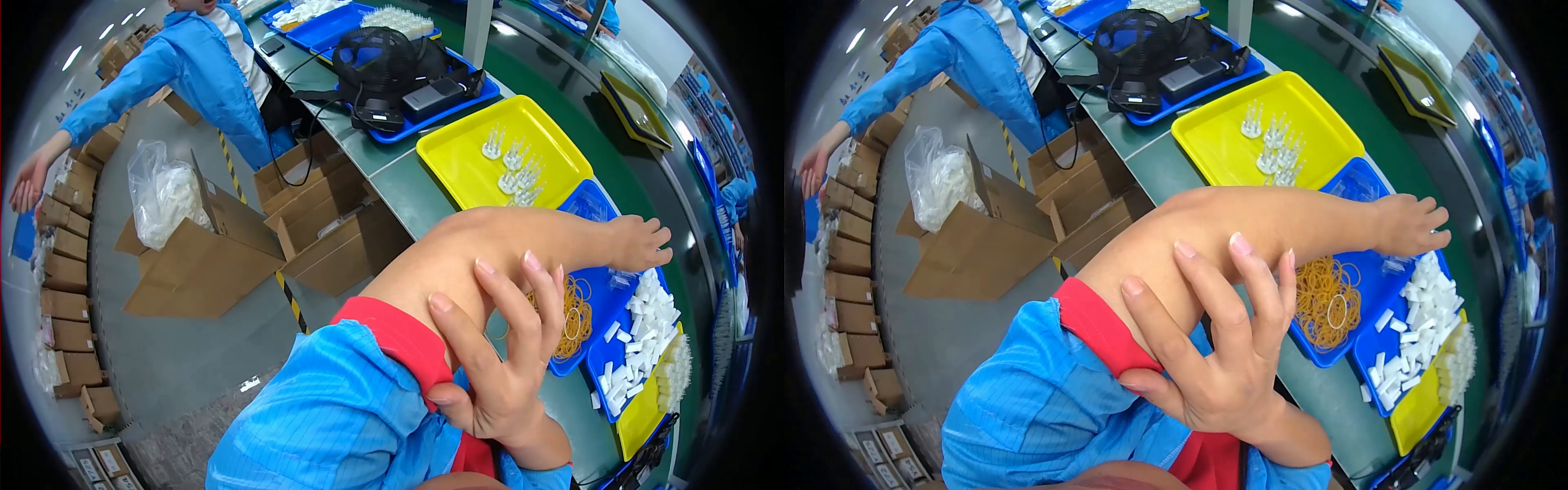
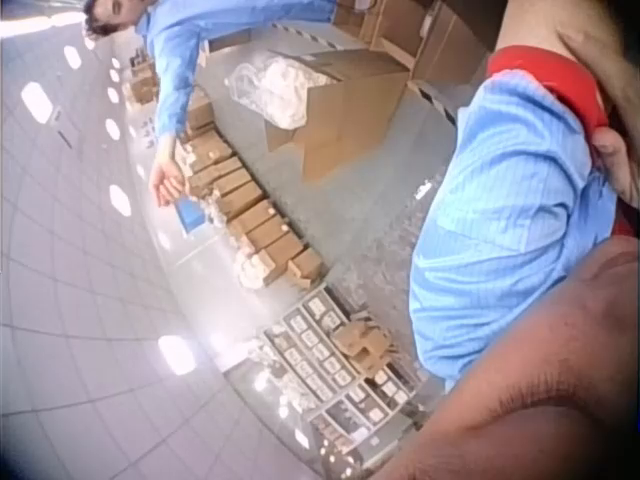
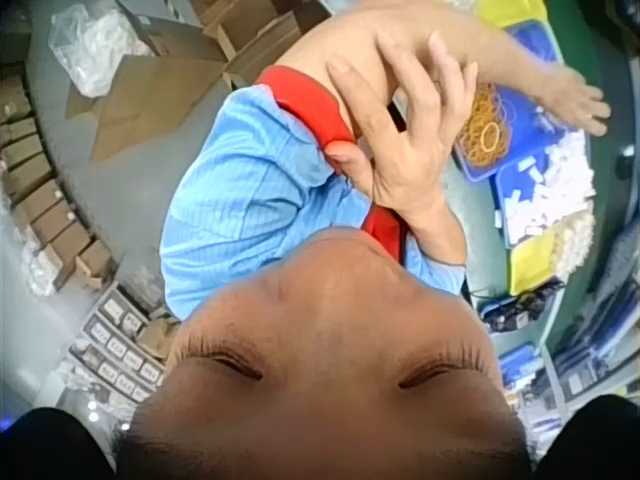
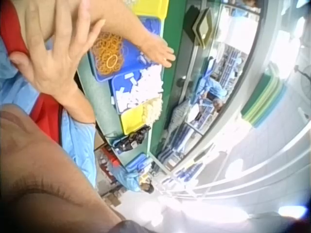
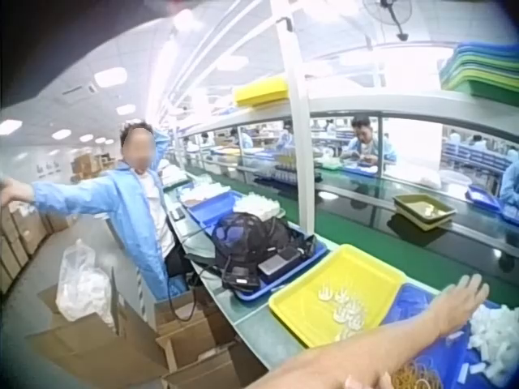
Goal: The person assembles electrical plug components by hand, sliding white protective sleeves and clear plastic caps onto the prongs of plug bases, then bundling the assembled units together with rubber bands.
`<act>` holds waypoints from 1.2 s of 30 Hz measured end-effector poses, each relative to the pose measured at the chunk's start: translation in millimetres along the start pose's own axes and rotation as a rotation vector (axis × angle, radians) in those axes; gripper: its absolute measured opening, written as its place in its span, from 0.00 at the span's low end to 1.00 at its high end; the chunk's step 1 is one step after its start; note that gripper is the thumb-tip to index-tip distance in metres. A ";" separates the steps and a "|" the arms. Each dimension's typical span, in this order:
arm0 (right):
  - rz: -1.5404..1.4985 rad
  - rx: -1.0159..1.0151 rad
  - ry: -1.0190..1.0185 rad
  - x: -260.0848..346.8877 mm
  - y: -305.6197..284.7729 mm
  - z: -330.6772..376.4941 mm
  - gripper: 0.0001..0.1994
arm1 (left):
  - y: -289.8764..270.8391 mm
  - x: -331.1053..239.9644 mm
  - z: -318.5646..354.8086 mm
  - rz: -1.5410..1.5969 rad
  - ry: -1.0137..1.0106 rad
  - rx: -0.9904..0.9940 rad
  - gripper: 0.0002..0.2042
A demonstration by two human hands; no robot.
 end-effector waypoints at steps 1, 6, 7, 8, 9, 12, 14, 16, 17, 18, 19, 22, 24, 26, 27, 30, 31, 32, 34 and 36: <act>0.002 -0.005 -0.007 0.0 -0.5 0.6 0.32 | -0.9 0.9 0.5 0.001 -0.004 -0.007 0.23; 0.063 0.009 -0.027 -5.3 -7.6 9.6 0.33 | -23.2 -6.0 2.9 -0.023 0.046 0.044 0.22; 0.075 0.007 -0.040 -4.4 -8.1 10.3 0.32 | -26.5 -5.4 5.0 -0.036 0.053 0.057 0.22; 0.072 0.007 -0.043 -3.6 -8.5 11.2 0.32 | -29.4 -5.0 5.7 -0.038 0.050 0.059 0.22; 0.078 0.006 -0.047 -1.9 -9.0 11.8 0.31 | -28.9 -3.8 5.1 -0.032 0.043 0.053 0.22; 0.084 -0.002 -0.063 0.4 -8.8 12.2 0.28 | -27.2 -1.2 5.9 -0.032 0.035 0.042 0.22; 0.085 -0.010 -0.072 0.9 -9.2 12.9 0.28 | -27.2 -1.1 6.3 -0.037 0.035 0.037 0.22; 0.085 -0.008 -0.074 1.8 -11.0 13.2 0.27 | -28.6 -3.4 5.9 -0.062 0.060 0.010 0.22; 0.087 -0.008 -0.072 2.2 -12.5 12.6 0.27 | -29.1 -4.2 4.9 -0.060 0.062 0.009 0.22; 0.080 0.015 -0.078 2.9 -12.6 11.8 0.26 | -29.3 -4.4 5.8 -0.063 0.065 0.002 0.21; 0.073 0.038 -0.084 3.5 -12.5 11.2 0.26 | -29.6 -4.4 6.9 -0.066 0.069 -0.005 0.21; 0.042 0.049 -0.103 4.2 -12.8 9.6 0.24 | -30.2 -2.7 9.1 -0.061 0.062 -0.014 0.21; 0.034 0.043 -0.105 4.0 -13.1 10.7 0.23 | -32.0 -5.0 6.5 -0.051 0.063 0.000 0.21; 0.024 0.037 -0.108 3.6 -12.7 11.8 0.23 | -33.3 -5.3 6.3 -0.042 0.063 0.016 0.21; -0.003 0.035 -0.114 3.9 -12.5 12.6 0.23 | -34.4 -5.1 6.2 -0.043 0.060 0.031 0.22; -0.051 0.021 -0.118 3.3 -8.9 12.4 0.23 | -35.8 -5.9 7.3 -0.018 0.043 0.099 0.22; -0.077 0.010 -0.122 2.3 -7.9 11.4 0.23 | -35.0 -5.7 7.5 0.001 0.024 0.154 0.22; -0.073 0.009 -0.116 1.0 -7.4 10.8 0.23 | -36.1 -6.4 7.7 0.006 0.029 0.154 0.22; -0.101 -0.009 -0.104 -0.5 -6.7 9.5 0.22 | -38.0 -4.4 10.7 -0.027 0.034 0.093 0.23; -0.063 -0.010 -0.063 -7.1 -8.1 11.1 0.23 | -38.4 -3.1 11.6 -0.018 0.031 0.089 0.23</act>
Point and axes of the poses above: each hand's wrist, its own z-axis away from the middle knuckle, its own y-axis out of the palm, x = y × z, the point moved 4 cm from there along -z, towards the middle knuckle, and after that the axes turned 4 degrees about x, right-handed, at the moved point
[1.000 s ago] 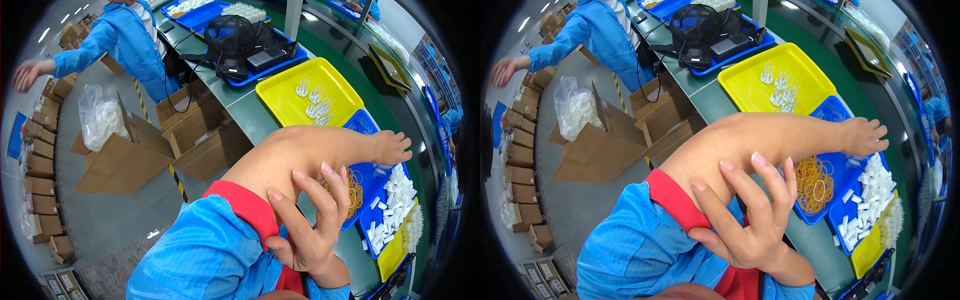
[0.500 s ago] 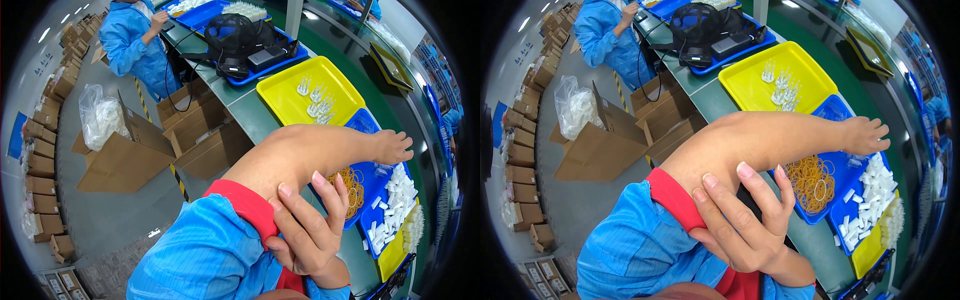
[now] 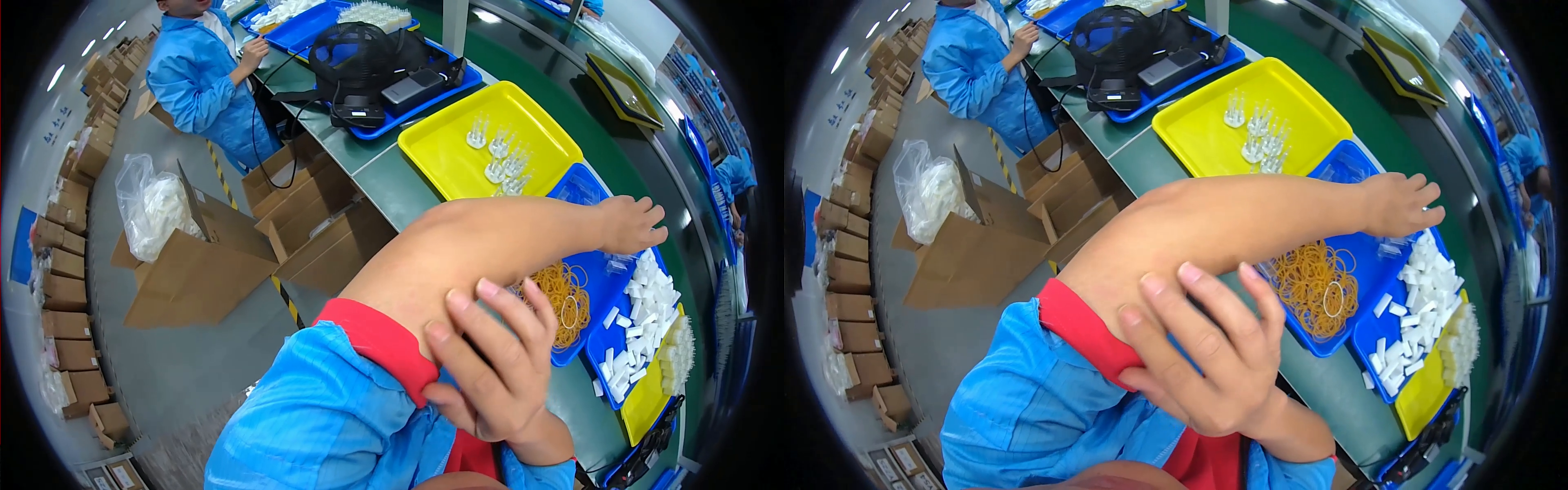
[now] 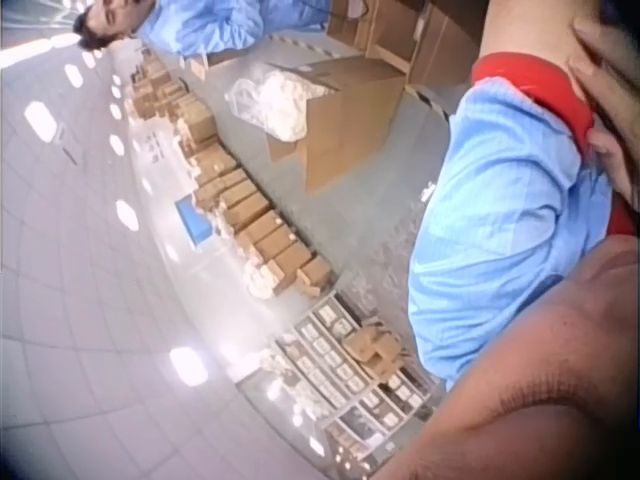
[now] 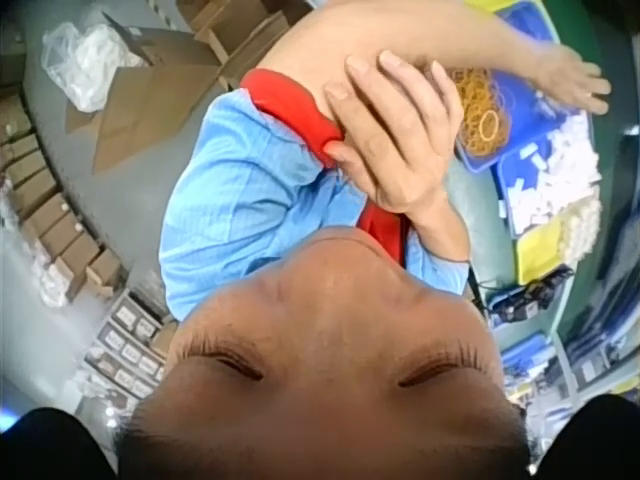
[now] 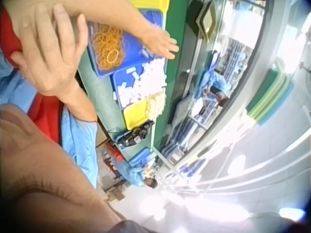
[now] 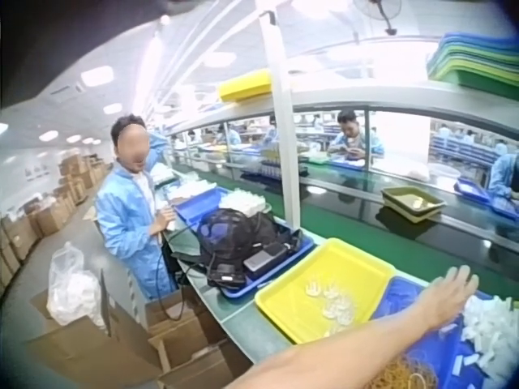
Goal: The person assembles electrical plug components by hand, sliding white protective sleeves and clear plastic caps onto the prongs of plug bases, then bundling the assembled units together with rubber bands.
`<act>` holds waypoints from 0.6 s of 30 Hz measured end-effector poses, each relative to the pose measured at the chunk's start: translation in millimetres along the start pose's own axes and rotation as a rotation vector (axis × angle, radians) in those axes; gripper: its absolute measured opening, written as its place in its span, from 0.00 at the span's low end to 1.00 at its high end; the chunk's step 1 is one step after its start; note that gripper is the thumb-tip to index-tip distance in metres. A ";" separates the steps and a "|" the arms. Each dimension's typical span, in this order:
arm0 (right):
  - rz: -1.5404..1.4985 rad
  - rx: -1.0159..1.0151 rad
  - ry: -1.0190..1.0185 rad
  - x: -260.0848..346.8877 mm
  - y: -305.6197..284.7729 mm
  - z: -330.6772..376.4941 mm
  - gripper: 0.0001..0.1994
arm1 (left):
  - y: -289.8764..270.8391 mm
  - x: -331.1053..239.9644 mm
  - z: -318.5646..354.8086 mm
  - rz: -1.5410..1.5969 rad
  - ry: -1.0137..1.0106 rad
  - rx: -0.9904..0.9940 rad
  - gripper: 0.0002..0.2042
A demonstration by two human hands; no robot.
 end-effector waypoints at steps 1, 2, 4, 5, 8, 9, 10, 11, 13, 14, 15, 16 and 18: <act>0.037 -0.001 0.040 -3.9 -0.7 0.6 0.24 | -0.7 0.3 -0.1 0.008 -0.003 -0.004 0.23; 0.042 -0.001 0.045 -7.1 0.5 -0.4 0.24 | -1.0 -0.2 -0.2 0.012 0.002 -0.007 0.23; 0.141 -0.030 0.113 -17.0 1.5 -2.5 0.25 | -5.8 -2.2 -0.7 0.054 -0.016 -0.055 0.23; 0.111 -0.003 0.106 -15.8 -1.4 -3.8 0.25 | -7.0 -2.6 -0.9 0.064 -0.003 -0.059 0.23; -0.020 0.086 -0.094 -17.2 -6.5 15.0 0.28 | -20.5 -3.0 0.6 0.190 -0.144 -0.088 0.21; 0.018 0.046 -0.072 -24.3 -14.8 23.4 0.24 | -28.4 -0.8 12.7 0.269 -0.207 -0.239 0.22; 0.041 -0.014 -0.014 -39.2 -25.8 32.6 0.21 | -34.0 1.4 24.3 0.457 -0.328 -0.270 0.25; 0.121 -0.136 0.049 -60.4 -34.3 48.7 0.24 | -45.4 -0.4 39.9 0.488 -0.339 -0.391 0.28; 0.296 -0.346 0.273 -89.7 -57.4 78.3 0.29 | -58.5 -12.8 62.9 0.607 -0.441 -0.472 0.31; 0.367 -0.434 0.413 -100.4 -67.6 88.7 0.32 | -62.8 -19.4 78.5 0.695 -0.510 -0.437 0.33; 0.409 -0.398 0.470 -106.9 -75.5 93.5 0.42 | -65.2 -29.5 94.3 0.897 -0.668 -0.356 0.34; 0.421 -0.413 0.491 -110.4 -76.4 97.8 0.42 | -66.0 -41.7 107.9 1.089 -0.718 -0.387 0.33; 0.337 -0.361 0.537 -116.0 -75.1 100.5 0.53 | -71.5 -61.7 128.4 1.277 -0.752 -0.440 0.33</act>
Point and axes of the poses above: each hand's wrist, its own z-axis away from the middle knuckle, its own y-axis out of the palm, x = y × z, the point moved 4 cm from there along -z, towards the middle knuckle, and after that the axes turned 4 degrees about x, right-handed, at the moved point
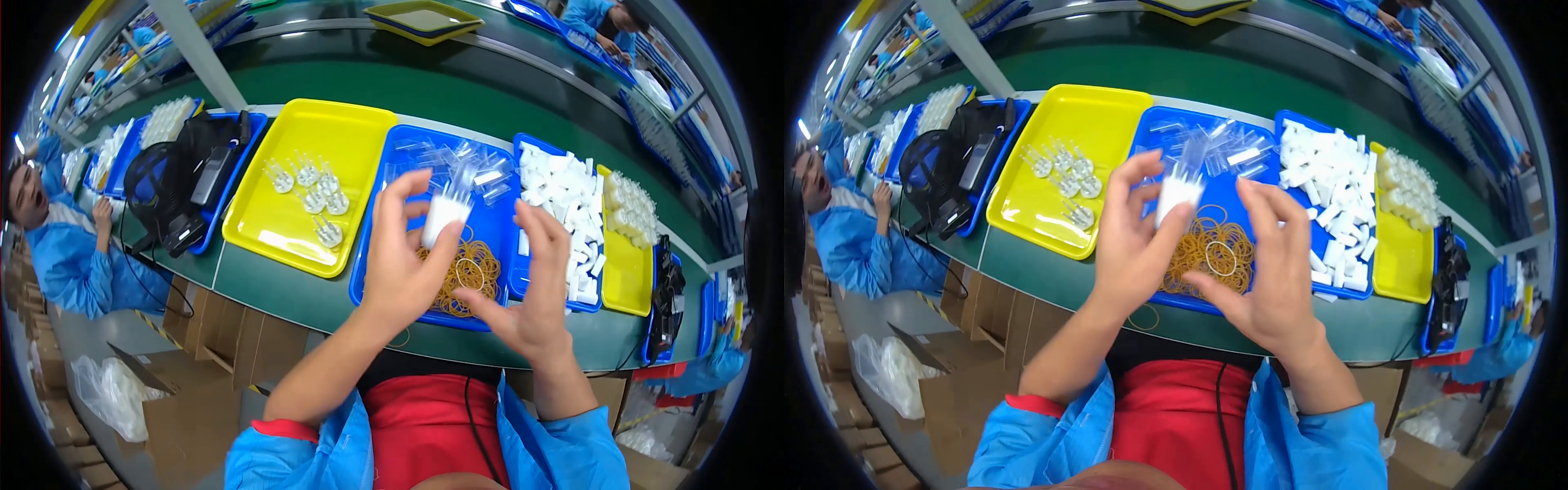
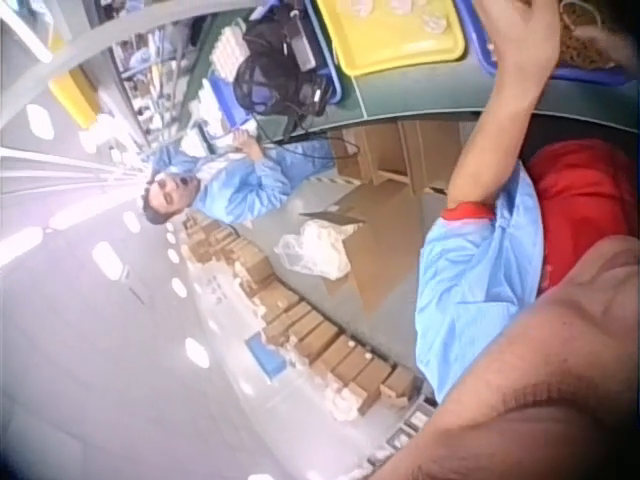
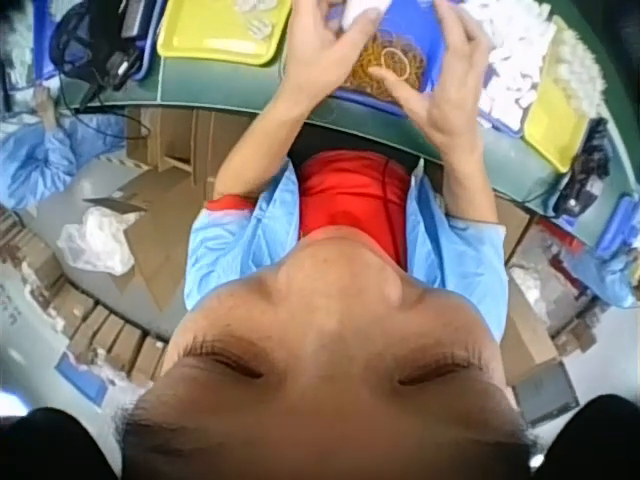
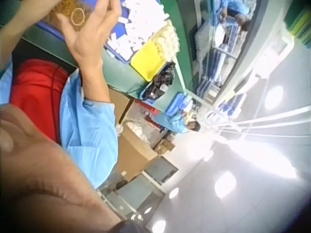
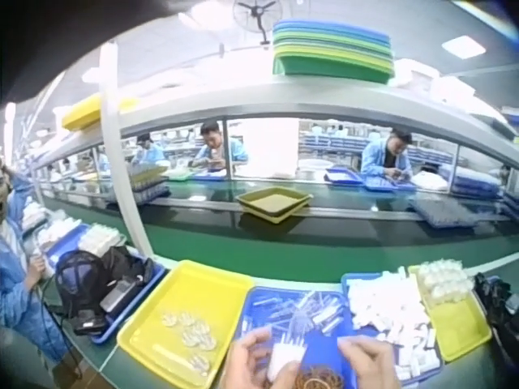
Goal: The person assembles electrical plug components by hand, sliding white protective sleeves and clear plastic caps onto the prongs of plug bases, then bundling the assembled units together with rubber bands.
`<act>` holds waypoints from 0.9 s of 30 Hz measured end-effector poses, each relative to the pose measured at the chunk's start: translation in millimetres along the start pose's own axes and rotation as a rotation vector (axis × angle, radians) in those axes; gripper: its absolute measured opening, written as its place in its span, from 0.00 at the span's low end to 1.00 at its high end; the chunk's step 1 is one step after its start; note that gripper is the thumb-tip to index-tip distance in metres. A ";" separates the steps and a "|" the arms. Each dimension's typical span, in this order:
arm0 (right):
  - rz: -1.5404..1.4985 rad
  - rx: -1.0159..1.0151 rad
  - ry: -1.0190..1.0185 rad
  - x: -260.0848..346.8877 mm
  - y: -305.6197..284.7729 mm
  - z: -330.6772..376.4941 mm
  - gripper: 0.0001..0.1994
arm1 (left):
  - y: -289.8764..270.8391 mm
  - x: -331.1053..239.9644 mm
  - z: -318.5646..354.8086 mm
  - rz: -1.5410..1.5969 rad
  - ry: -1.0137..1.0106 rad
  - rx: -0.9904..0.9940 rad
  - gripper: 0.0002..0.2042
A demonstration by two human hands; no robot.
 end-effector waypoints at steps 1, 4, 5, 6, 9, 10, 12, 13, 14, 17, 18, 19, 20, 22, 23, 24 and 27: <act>0.030 0.052 -0.006 -1.3 5.6 3.3 0.62 | 0.8 -1.3 13.6 0.056 -0.015 -0.009 0.33; 0.003 0.090 0.007 2.9 22.8 4.5 0.62 | 1.5 -0.5 39.6 0.111 -0.054 -0.008 0.34; 0.008 0.103 0.023 2.4 26.7 4.0 0.61 | 1.9 0.5 45.0 0.109 -0.067 -0.001 0.34; 0.007 0.106 0.032 0.9 30.3 3.4 0.61 | 1.3 0.4 48.4 0.109 -0.076 0.002 0.34; 0.002 0.093 0.008 -1.1 37.0 2.7 0.56 | 3.2 1.0 54.9 0.027 -0.106 0.077 0.35; -0.001 0.095 0.013 -2.7 37.5 2.6 0.56 | 2.9 2.0 56.0 0.026 -0.113 0.077 0.35; 0.025 0.117 -0.020 -4.6 38.4 3.2 0.54 | 3.0 4.6 58.0 0.041 -0.125 0.084 0.35; 0.023 0.119 -0.016 -5.1 38.5 3.6 0.54 | 2.9 5.5 58.5 0.042 -0.131 0.085 0.35; 0.032 0.118 -0.011 -5.2 37.9 3.6 0.53 | 3.1 6.9 58.7 0.072 -0.153 0.098 0.36; 0.019 0.119 0.007 -6.0 35.5 3.9 0.53 | 1.6 8.7 60.2 0.149 -0.204 0.124 0.36; 0.004 0.116 0.018 -6.9 34.1 3.6 0.53 | 0.7 9.4 59.9 0.196 -0.226 0.141 0.36; 0.005 0.117 0.021 -7.0 32.8 3.8 0.53 | -2.5 7.4 59.8 0.198 -0.228 0.142 0.36; -0.001 0.129 0.023 -7.0 31.9 4.0 0.53 | -5.8 5.6 60.3 0.283 -0.275 0.142 0.35; -0.009 0.142 0.026 -7.4 33.1 5.5 0.54 | -7.6 6.4 62.2 0.368 -0.325 0.140 0.34; -0.017 0.147 0.022 -8.2 34.5 6.2 0.54 | -7.6 7.0 62.7 0.371 -0.324 0.147 0.33; -0.029 0.150 0.019 -9.1 35.4 7.2 0.54 | -7.0 7.2 63.3 0.371 -0.325 0.153 0.33; -0.088 0.110 0.071 -10.6 36.9 8.5 0.54 | -6.2 6.4 63.8 0.363 -0.346 0.149 0.34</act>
Point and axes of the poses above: each hand's wrist, its own z-axis away from the middle knuckle, its own y-axis out of the palm, x = y × z, the point moved 4 cm from there along -z, towards the middle knuckle, and after that the axes turned 4 degrees about x, right-handed, at the moved point
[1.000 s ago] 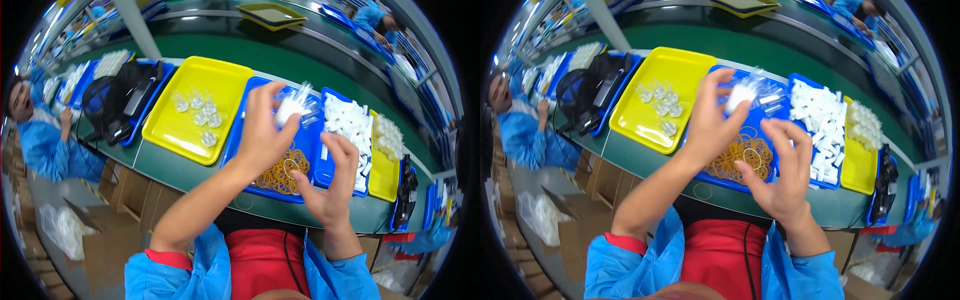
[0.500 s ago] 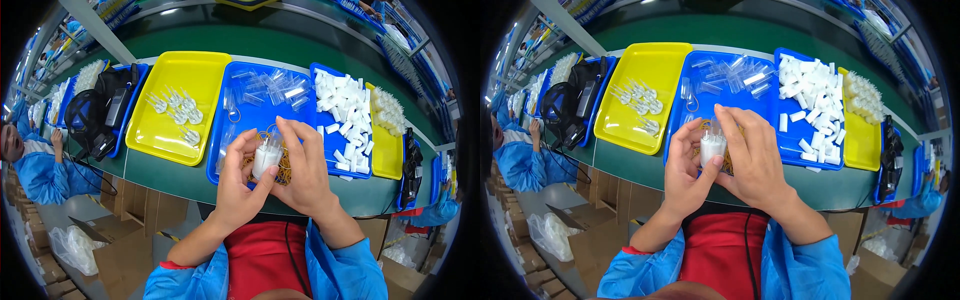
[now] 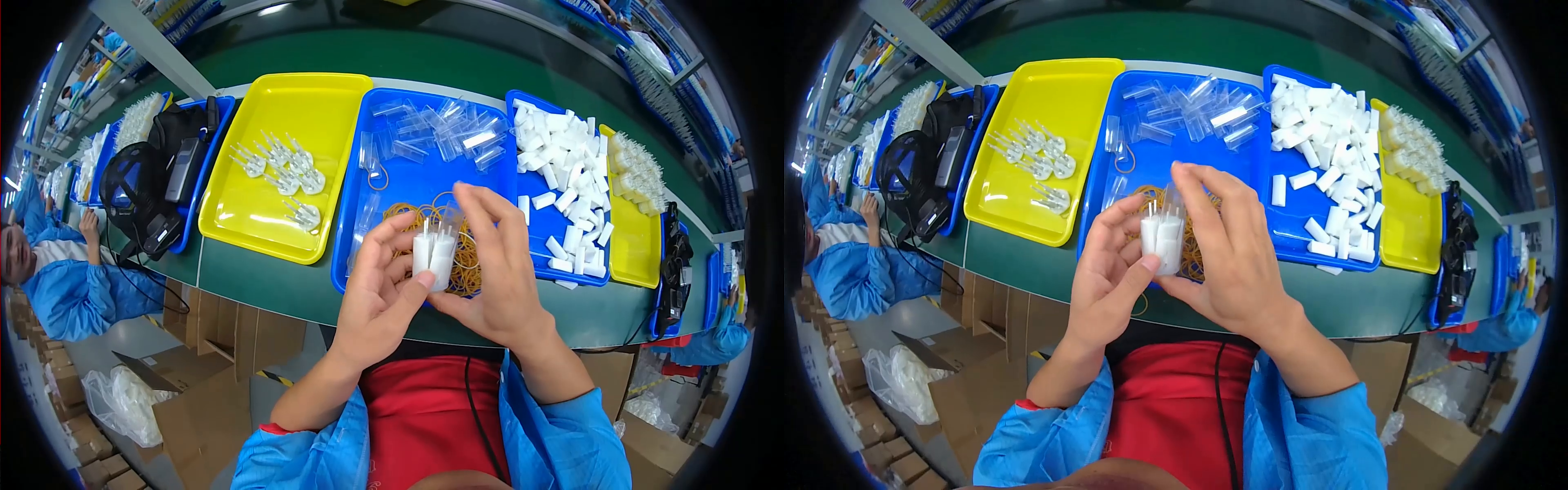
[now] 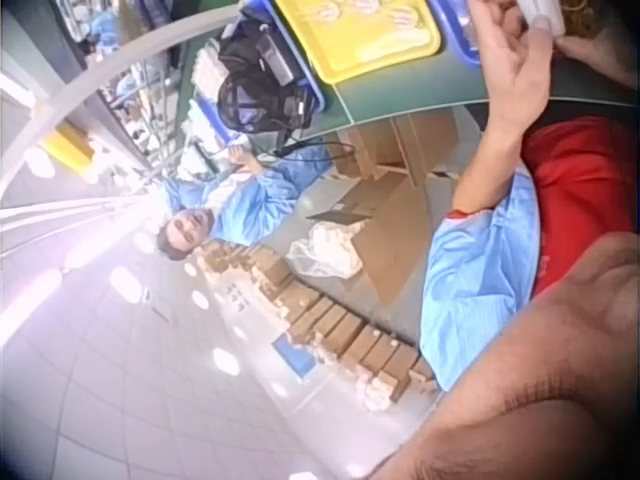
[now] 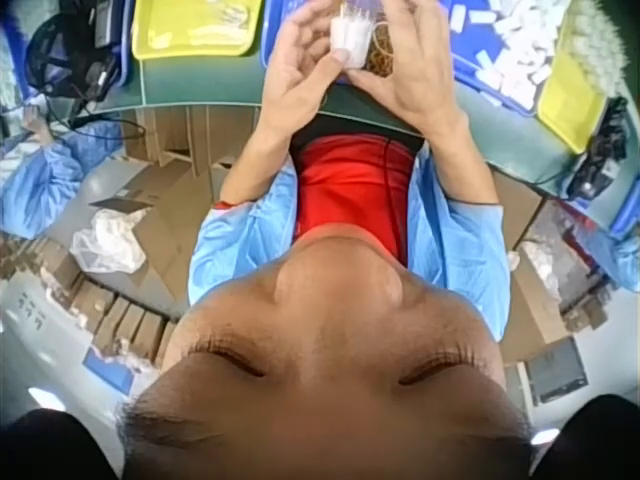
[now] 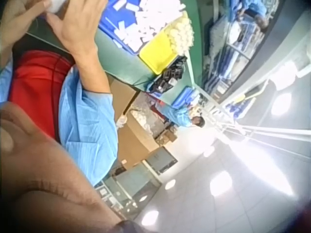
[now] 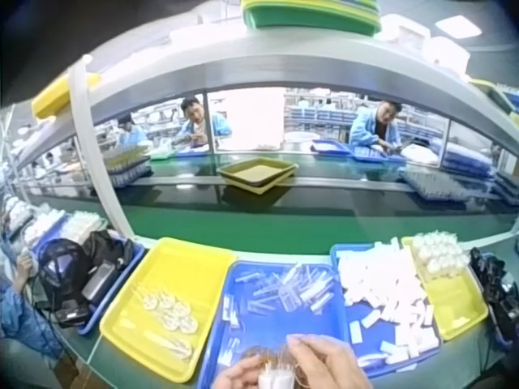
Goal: The person assembles electrical plug components by hand, sliding white protective sleeves and clear plastic caps onto the prongs of plug bases, then bundling the assembled units together with rubber bands.
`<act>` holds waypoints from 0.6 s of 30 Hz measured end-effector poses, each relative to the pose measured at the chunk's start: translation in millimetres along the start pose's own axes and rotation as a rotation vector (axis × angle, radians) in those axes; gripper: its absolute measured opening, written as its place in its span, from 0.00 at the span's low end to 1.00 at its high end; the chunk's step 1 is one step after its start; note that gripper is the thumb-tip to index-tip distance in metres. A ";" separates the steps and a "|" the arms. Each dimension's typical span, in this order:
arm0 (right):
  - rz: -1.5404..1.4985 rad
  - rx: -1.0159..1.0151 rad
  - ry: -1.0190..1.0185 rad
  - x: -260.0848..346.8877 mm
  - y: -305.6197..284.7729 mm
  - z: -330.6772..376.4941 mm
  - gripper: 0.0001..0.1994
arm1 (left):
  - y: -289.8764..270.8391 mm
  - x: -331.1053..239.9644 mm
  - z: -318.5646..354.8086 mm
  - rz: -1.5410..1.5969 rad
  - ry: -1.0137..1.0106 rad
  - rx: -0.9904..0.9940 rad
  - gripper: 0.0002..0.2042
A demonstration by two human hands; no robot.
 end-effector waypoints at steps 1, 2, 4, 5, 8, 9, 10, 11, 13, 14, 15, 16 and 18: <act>-0.001 0.001 0.002 -0.1 -1.1 0.4 0.54 | -0.7 0.3 0.8 0.000 -0.003 -0.001 0.34; 0.008 0.025 -0.024 1.2 -2.9 0.7 0.54 | -1.4 0.9 1.7 -0.009 -0.011 -0.001 0.34; 0.017 0.049 -0.047 1.3 -5.1 2.4 0.53 | -1.4 2.0 3.3 -0.017 -0.023 0.001 0.35; 0.029 0.061 -0.052 0.2 -5.4 2.4 0.52 | -1.3 2.9 3.7 -0.019 -0.023 0.006 0.36; 0.017 0.095 -0.059 -4.1 -5.2 2.4 0.51 | -1.9 5.3 1.9 -0.015 -0.029 0.001 0.37; -0.007 0.118 -0.059 -4.8 -4.2 3.3 0.50 | -2.2 6.1 2.0 -0.007 -0.039 -0.009 0.38; -0.008 0.118 -0.056 -5.3 -3.4 4.2 0.50 | -1.9 6.8 2.0 -0.007 -0.042 -0.009 0.38; -0.012 0.106 -0.056 -5.2 -2.4 5.0 0.48 | -2.0 7.4 2.1 -0.010 -0.041 -0.019 0.38; -0.017 0.094 -0.055 -4.1 -1.0 5.6 0.47 | -2.1 8.0 1.6 -0.015 -0.041 -0.030 0.38; -0.017 0.081 -0.044 -3.1 -1.2 6.1 0.46 | -2.1 7.9 1.3 -0.011 -0.036 -0.037 0.39; -0.017 0.068 -0.033 -2.7 -1.2 6.4 0.45 | -2.8 7.9 1.3 -0.007 -0.031 -0.045 0.39; -0.020 0.068 -0.032 -2.2 -2.7 6.3 0.45 | -4.1 8.5 1.3 -0.009 -0.033 -0.047 0.39; 0.008 0.063 -0.046 -0.5 -7.9 6.4 0.44 | -6.7 9.4 1.6 -0.006 -0.019 -0.052 0.39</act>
Point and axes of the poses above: each hand's wrist, its own z-axis away from the middle knuckle, its own y-axis out of the palm, x = y × z, the point moved 4 cm from there along -z, towards the middle knuckle, and after that the axes turned 4 degrees about x, right-handed, at the moved point
